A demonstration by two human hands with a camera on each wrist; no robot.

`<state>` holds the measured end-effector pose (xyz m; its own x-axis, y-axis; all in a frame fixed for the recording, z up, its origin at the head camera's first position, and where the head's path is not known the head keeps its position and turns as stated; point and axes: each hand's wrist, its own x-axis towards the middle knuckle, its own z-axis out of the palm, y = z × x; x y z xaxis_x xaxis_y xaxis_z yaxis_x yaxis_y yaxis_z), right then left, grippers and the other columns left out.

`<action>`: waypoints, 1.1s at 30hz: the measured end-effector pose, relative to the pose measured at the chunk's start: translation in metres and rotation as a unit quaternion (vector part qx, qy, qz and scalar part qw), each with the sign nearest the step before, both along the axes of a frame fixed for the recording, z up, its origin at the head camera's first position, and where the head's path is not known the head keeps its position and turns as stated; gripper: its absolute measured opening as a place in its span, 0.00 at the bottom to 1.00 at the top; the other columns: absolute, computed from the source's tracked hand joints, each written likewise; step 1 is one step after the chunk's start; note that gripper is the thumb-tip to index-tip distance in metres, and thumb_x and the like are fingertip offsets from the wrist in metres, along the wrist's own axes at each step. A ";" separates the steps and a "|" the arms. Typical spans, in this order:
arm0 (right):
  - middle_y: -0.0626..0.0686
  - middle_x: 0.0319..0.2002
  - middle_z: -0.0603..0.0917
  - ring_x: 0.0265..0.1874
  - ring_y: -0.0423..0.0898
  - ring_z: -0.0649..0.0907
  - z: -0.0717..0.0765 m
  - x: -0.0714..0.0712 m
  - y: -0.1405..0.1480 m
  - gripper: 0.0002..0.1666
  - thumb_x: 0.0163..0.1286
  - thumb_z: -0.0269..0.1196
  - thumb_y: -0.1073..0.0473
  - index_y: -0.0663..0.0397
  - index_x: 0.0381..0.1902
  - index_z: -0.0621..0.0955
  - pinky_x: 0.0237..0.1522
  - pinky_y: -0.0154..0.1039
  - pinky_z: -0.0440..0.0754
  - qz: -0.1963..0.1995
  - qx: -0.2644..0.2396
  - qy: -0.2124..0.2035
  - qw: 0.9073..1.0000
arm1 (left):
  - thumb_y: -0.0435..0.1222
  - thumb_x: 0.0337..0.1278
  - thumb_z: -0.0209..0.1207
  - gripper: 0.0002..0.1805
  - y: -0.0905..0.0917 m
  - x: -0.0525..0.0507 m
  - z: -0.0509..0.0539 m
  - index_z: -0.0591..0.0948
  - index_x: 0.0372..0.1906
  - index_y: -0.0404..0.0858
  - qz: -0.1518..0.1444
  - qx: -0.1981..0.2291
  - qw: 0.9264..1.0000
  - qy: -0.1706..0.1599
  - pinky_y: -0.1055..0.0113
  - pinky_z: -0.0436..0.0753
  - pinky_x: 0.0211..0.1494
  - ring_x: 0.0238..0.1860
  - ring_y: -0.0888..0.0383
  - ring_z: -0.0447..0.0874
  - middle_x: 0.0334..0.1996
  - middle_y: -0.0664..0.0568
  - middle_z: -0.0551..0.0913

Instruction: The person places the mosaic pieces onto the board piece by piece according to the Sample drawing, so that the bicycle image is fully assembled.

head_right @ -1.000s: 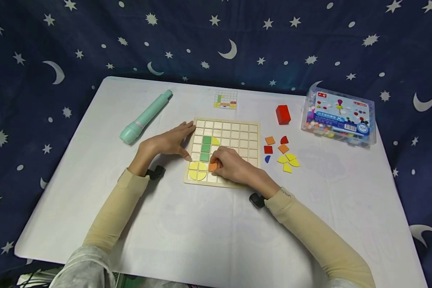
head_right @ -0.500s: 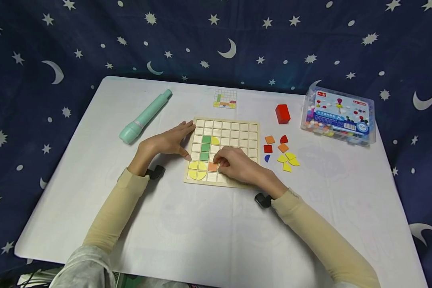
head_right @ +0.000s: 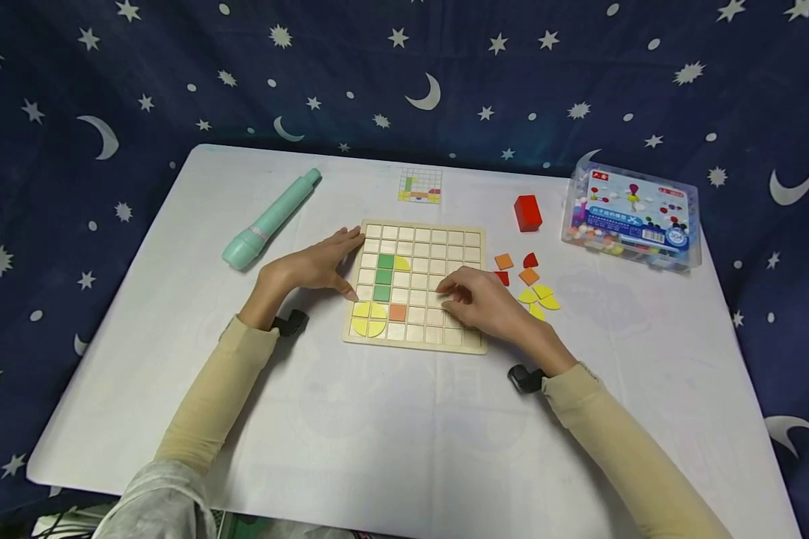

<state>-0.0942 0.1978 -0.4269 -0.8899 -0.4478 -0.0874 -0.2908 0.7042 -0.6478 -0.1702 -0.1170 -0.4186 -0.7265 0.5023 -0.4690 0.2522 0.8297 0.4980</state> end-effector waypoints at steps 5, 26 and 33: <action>0.52 0.44 0.86 0.39 0.48 0.80 0.002 -0.001 0.019 0.14 0.67 0.70 0.66 0.53 0.50 0.87 0.45 0.40 0.83 -0.025 0.014 0.010 1.000 | 0.46 0.48 0.78 0.66 0.000 0.000 0.001 0.47 0.84 0.39 0.003 0.000 1.000 -0.001 0.50 0.43 0.86 0.85 0.49 0.30 0.85 0.49 0.38; 0.57 0.57 0.82 0.46 0.54 0.77 0.002 -0.038 0.081 0.17 0.73 0.64 0.63 0.52 0.58 0.85 0.44 0.30 0.75 -0.121 0.040 -0.041 0.991 | 0.45 0.48 0.79 0.66 0.000 0.000 0.000 0.47 0.84 0.39 0.008 -0.002 1.000 -0.002 0.52 0.44 0.86 0.85 0.50 0.30 0.85 0.50 0.38; 0.61 0.56 0.81 0.45 0.55 0.75 0.000 -0.047 0.080 0.19 0.71 0.64 0.66 0.56 0.59 0.84 0.45 0.38 0.77 -0.117 0.067 -0.047 0.990 | 0.44 0.48 0.79 0.66 0.000 0.000 0.001 0.47 0.84 0.39 0.006 -0.001 1.000 -0.002 0.52 0.43 0.86 0.85 0.50 0.30 0.85 0.49 0.38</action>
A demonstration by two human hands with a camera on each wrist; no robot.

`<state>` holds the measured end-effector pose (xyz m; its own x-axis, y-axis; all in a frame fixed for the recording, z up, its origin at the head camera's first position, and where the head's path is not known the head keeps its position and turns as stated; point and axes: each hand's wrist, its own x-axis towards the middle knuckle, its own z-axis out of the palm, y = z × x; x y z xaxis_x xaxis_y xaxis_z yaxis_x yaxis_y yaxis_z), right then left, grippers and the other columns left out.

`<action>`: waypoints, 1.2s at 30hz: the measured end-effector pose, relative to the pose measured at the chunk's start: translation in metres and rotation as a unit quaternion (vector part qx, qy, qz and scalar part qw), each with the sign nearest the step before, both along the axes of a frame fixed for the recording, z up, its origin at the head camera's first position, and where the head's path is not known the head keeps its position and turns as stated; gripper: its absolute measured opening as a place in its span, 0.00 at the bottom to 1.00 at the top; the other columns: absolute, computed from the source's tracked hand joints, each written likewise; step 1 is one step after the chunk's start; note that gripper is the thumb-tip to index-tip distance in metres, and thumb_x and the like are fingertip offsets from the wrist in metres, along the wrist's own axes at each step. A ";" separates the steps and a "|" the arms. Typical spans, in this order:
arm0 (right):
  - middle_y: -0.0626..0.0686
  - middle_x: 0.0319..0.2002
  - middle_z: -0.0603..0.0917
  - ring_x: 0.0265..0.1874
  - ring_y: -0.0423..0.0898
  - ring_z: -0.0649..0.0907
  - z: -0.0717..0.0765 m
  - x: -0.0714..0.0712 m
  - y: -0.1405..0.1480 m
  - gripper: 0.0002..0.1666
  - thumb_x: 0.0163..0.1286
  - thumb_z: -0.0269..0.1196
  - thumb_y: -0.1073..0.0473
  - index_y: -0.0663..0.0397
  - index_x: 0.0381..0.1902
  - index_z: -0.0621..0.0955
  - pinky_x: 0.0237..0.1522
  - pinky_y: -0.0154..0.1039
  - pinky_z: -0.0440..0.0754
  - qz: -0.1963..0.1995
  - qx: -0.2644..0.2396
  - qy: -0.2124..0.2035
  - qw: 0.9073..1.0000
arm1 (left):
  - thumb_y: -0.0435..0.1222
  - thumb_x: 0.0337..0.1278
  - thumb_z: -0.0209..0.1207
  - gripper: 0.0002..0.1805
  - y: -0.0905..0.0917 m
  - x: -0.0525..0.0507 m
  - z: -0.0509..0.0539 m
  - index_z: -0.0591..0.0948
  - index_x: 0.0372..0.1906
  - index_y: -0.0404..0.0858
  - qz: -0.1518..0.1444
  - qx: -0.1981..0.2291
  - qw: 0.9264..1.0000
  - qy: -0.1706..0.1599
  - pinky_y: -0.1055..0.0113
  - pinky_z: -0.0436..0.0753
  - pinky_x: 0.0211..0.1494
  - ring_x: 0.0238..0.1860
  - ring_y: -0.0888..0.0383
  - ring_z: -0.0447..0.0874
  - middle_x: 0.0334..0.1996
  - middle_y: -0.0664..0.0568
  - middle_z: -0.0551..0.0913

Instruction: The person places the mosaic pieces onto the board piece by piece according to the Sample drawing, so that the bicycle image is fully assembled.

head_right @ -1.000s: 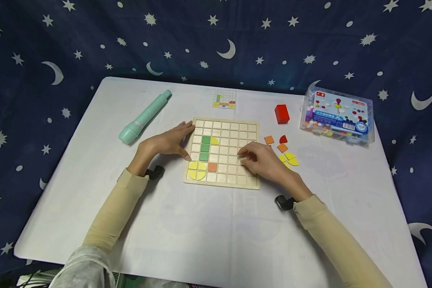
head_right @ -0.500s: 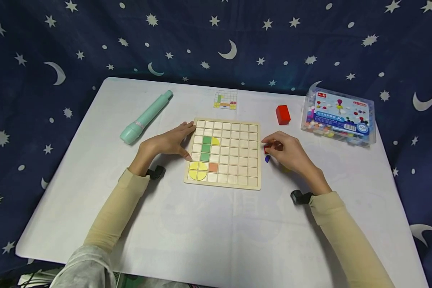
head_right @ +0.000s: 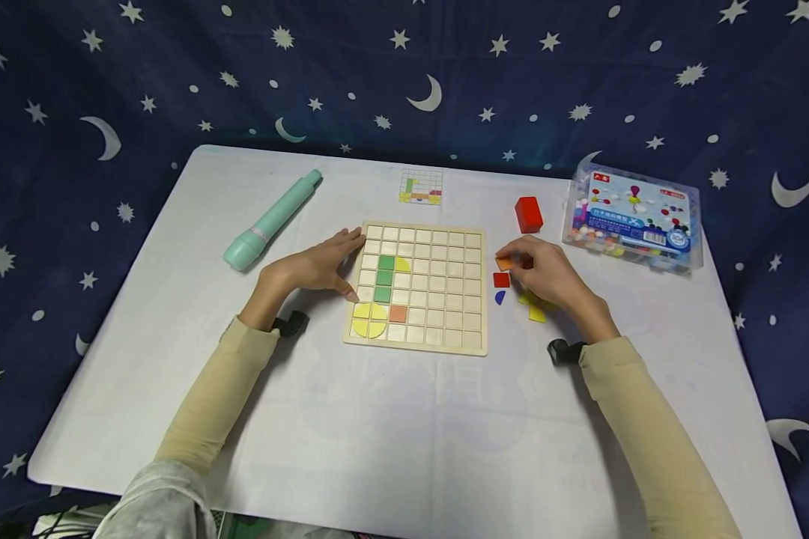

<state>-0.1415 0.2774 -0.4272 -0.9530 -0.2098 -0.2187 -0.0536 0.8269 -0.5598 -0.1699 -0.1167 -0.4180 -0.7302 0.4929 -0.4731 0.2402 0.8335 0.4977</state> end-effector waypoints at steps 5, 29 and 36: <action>0.62 0.53 0.79 0.45 0.56 0.76 -0.002 -0.002 0.000 0.19 0.72 0.65 0.65 0.59 0.59 0.84 0.48 0.43 0.78 0.003 0.015 0.007 1.000 | 0.44 0.48 0.79 0.66 0.001 0.000 0.002 0.47 0.84 0.39 -0.001 0.002 1.000 0.001 0.52 0.43 0.86 0.85 0.50 0.30 0.85 0.49 0.38; 0.61 0.44 0.84 0.40 0.54 0.78 -0.003 0.008 0.000 0.17 0.73 0.68 0.56 0.59 0.54 0.83 0.32 0.28 0.78 -0.072 -0.037 -0.017 0.997 | 0.44 0.48 0.79 0.66 0.002 0.000 -0.001 0.47 0.84 0.38 -0.002 0.005 1.000 -0.002 0.51 0.43 0.86 0.85 0.49 0.29 0.85 0.49 0.37; 0.61 0.44 0.90 0.33 0.47 0.89 0.002 0.014 -0.005 0.17 0.76 0.64 0.55 0.60 0.55 0.83 0.30 0.32 0.83 -0.080 -0.136 -0.040 0.987 | 0.44 0.50 0.78 0.65 0.000 0.000 -0.001 0.45 0.84 0.38 -0.004 0.003 1.000 -0.001 0.49 0.43 0.86 0.85 0.49 0.29 0.85 0.49 0.36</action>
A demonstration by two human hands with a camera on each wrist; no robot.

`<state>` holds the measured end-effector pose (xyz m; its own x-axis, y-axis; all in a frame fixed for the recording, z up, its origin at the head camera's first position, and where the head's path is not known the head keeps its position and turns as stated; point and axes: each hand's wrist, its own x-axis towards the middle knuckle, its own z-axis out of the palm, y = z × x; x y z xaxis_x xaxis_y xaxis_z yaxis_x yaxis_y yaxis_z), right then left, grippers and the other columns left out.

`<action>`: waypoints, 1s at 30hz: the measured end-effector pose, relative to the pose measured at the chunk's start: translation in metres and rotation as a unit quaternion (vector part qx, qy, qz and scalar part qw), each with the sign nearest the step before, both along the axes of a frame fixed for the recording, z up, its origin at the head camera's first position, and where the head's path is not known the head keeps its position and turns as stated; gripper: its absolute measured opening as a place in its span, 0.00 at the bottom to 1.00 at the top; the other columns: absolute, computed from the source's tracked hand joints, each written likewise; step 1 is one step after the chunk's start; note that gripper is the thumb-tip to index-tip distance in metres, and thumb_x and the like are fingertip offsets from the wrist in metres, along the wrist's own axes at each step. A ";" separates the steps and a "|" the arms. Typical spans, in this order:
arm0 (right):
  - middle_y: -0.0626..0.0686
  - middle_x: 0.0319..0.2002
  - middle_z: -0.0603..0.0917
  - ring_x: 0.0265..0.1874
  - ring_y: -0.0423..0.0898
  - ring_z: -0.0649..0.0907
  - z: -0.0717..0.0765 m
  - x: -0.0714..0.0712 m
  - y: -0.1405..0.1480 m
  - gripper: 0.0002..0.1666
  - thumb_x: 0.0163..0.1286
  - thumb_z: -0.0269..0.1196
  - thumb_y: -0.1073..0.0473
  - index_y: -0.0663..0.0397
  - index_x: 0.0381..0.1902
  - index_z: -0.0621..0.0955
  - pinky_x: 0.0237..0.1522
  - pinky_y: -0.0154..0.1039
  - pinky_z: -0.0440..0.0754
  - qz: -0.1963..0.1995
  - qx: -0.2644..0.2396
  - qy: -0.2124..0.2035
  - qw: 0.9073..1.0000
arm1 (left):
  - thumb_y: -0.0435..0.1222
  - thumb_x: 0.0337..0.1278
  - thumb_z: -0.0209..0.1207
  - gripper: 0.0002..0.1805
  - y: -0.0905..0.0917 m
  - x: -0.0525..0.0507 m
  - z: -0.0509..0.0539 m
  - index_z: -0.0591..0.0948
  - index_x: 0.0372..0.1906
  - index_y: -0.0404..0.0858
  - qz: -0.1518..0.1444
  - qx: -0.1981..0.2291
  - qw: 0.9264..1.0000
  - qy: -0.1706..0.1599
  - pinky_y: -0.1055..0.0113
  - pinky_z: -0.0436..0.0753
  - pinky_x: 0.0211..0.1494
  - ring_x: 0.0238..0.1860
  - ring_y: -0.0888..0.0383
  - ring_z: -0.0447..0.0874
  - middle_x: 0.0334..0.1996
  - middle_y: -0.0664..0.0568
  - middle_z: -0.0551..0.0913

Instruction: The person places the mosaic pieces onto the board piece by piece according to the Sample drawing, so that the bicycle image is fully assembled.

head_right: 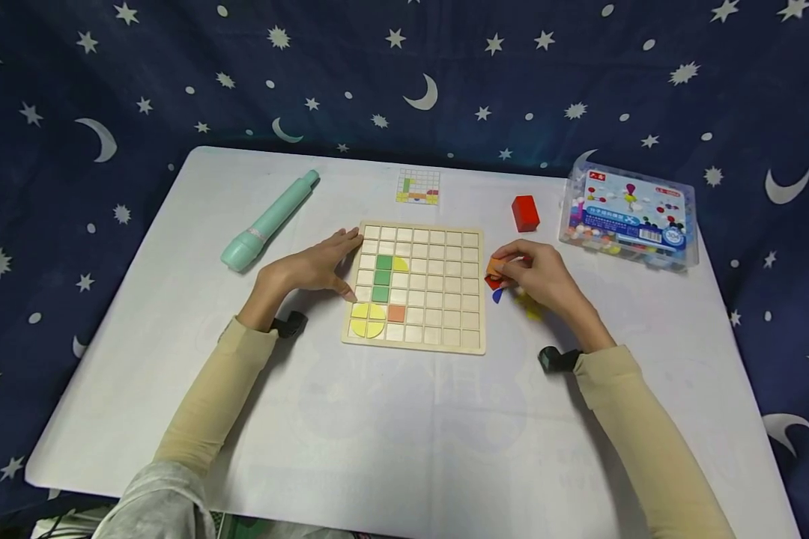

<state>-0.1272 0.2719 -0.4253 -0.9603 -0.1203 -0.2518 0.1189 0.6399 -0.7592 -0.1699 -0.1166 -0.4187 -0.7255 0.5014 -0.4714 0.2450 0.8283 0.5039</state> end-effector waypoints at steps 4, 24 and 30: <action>0.57 0.39 0.91 0.29 0.46 0.90 0.001 0.005 -0.008 0.20 0.75 0.65 0.52 0.59 0.56 0.82 0.29 0.33 0.82 -0.001 -0.032 -0.016 0.999 | 0.44 0.50 0.78 0.65 -0.001 0.000 0.000 0.46 0.84 0.38 -0.001 0.002 1.000 0.001 0.49 0.43 0.86 0.85 0.49 0.29 0.85 0.48 0.36; 0.53 0.42 0.91 0.41 0.47 0.89 -0.001 0.029 -0.051 0.21 0.71 0.68 0.57 0.55 0.60 0.83 0.48 0.26 0.80 0.120 -0.045 -0.060 0.990 | 0.44 0.49 0.78 0.65 0.001 0.000 0.001 0.47 0.84 0.38 0.000 -0.003 1.000 0.003 0.50 0.43 0.86 0.85 0.50 0.29 0.85 0.49 0.37; 0.54 0.39 0.91 0.36 0.48 0.91 -0.003 0.033 -0.063 0.21 0.70 0.68 0.59 0.57 0.60 0.84 0.46 0.27 0.83 0.126 -0.054 -0.074 0.988 | 0.45 0.49 0.78 0.65 0.000 0.001 0.001 0.47 0.84 0.38 -0.001 0.000 1.000 0.003 0.50 0.44 0.86 0.85 0.49 0.29 0.85 0.49 0.37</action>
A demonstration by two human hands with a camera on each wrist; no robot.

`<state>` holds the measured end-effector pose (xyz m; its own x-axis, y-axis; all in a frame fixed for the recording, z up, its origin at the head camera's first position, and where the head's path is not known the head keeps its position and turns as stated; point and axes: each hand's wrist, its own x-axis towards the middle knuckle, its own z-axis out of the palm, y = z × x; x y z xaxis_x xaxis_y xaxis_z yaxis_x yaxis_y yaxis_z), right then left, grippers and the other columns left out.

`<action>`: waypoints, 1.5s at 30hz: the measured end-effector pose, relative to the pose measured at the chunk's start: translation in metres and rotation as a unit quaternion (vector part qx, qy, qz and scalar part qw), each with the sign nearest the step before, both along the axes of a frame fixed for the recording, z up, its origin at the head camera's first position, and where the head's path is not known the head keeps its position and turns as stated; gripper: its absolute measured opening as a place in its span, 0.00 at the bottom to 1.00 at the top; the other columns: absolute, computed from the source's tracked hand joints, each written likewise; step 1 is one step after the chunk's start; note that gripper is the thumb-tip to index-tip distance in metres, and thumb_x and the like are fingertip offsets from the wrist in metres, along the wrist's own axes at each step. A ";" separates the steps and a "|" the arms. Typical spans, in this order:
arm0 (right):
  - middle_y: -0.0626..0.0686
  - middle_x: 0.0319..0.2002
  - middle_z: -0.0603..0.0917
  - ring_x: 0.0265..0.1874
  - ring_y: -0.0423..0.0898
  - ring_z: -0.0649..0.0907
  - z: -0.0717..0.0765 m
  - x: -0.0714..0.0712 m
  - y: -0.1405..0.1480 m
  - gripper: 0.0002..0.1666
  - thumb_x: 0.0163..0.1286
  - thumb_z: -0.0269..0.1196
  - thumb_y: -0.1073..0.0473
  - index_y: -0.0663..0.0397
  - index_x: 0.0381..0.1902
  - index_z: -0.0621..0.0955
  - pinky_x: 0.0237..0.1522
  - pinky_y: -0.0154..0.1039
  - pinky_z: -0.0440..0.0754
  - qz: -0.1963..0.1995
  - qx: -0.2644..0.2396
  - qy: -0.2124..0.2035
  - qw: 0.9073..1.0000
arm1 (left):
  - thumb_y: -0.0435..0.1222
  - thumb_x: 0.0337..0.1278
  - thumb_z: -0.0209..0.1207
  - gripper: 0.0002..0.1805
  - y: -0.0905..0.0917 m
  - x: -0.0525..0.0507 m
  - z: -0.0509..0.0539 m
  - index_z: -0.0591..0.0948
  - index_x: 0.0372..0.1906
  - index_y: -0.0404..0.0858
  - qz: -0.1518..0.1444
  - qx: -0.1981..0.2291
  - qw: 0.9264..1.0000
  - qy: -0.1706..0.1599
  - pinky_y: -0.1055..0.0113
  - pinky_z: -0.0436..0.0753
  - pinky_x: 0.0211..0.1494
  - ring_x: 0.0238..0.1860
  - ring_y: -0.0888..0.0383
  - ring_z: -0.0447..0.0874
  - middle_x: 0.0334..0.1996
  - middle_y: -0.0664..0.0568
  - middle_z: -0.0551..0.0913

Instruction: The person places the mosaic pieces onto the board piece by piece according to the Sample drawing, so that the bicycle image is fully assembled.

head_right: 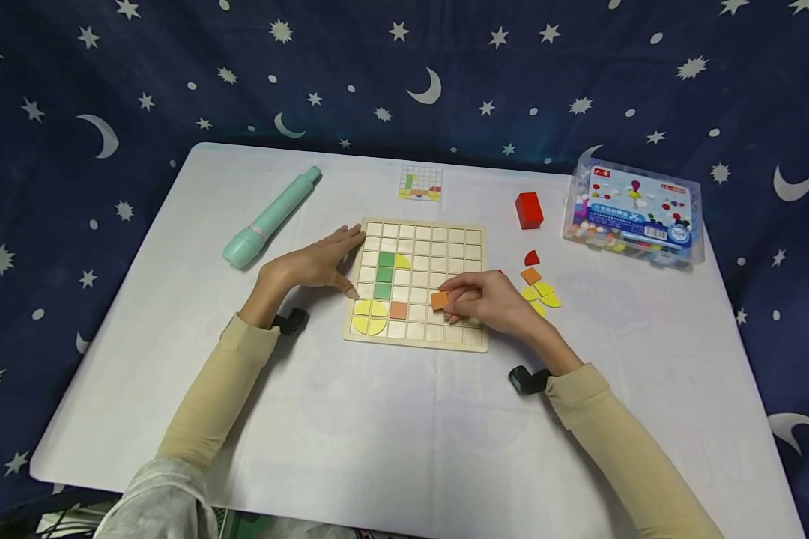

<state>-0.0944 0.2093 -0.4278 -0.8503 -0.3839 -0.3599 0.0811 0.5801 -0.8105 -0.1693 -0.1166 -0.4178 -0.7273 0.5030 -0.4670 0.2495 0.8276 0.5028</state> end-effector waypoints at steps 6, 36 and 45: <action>0.52 0.37 0.90 0.34 0.47 0.87 -0.003 0.003 -0.011 0.19 0.67 0.71 0.58 0.53 0.55 0.87 0.39 0.32 0.84 0.008 0.024 0.039 0.999 | 0.45 0.49 0.78 0.65 0.000 0.000 0.000 0.47 0.84 0.37 -0.002 0.003 1.000 0.001 0.49 0.43 0.86 0.85 0.49 0.29 0.85 0.48 0.37; 0.47 0.28 0.83 0.31 0.45 0.78 -0.007 0.007 -0.045 0.15 0.62 0.75 0.61 0.55 0.48 0.90 0.34 0.35 0.76 0.060 0.095 0.124 0.986 | 0.45 0.50 0.78 0.65 -0.001 0.001 -0.001 0.46 0.84 0.37 0.000 0.002 1.000 0.000 0.49 0.43 0.86 0.85 0.48 0.30 0.85 0.48 0.37; 0.47 0.28 0.83 0.32 0.45 0.78 -0.009 0.007 -0.044 0.16 0.62 0.74 0.62 0.53 0.49 0.90 0.36 0.37 0.77 0.066 0.097 0.125 0.985 | 0.45 0.49 0.78 0.65 -0.002 0.002 0.001 0.46 0.84 0.38 0.000 0.004 1.000 -0.001 0.50 0.43 0.86 0.85 0.49 0.29 0.85 0.48 0.37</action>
